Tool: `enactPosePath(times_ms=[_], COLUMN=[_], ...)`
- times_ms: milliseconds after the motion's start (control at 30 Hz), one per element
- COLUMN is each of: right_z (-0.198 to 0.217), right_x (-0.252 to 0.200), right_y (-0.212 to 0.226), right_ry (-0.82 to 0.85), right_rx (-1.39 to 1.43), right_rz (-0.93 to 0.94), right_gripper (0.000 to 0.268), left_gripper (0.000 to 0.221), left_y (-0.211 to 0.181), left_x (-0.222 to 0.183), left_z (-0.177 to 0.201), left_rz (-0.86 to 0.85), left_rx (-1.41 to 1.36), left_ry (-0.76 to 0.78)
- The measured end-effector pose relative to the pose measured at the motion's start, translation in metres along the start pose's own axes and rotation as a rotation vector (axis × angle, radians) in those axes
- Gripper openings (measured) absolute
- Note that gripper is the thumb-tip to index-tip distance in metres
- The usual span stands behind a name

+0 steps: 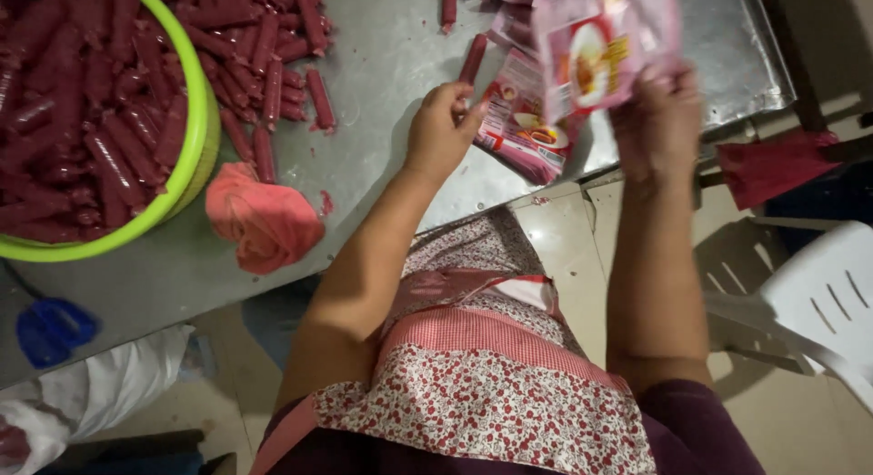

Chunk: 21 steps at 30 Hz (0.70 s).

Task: The person places hot dogs into individual plastic packets and then gathers the filled packets together.

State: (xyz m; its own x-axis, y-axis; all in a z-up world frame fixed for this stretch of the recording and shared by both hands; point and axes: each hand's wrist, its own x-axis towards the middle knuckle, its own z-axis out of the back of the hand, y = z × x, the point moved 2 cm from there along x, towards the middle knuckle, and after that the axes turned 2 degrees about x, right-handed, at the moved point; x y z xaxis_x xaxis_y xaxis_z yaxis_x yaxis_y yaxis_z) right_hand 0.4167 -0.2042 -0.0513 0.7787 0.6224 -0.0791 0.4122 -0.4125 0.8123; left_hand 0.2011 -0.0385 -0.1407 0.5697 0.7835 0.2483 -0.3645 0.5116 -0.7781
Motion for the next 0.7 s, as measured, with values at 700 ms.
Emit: enactPosePath(times_ms=[700], right_z=[-0.089], right_x=[-0.103], right_y=[-0.097], right_ry=[0.388], right_rx=[-0.322], right_rz=[-0.384], right_gripper=[0.014], left_gripper=[0.045], left_y=[-0.028], left_x=[-0.078], left_z=[0.117], left_rz=[0.368], left_rx=[-0.553], left_ry=[-0.039])
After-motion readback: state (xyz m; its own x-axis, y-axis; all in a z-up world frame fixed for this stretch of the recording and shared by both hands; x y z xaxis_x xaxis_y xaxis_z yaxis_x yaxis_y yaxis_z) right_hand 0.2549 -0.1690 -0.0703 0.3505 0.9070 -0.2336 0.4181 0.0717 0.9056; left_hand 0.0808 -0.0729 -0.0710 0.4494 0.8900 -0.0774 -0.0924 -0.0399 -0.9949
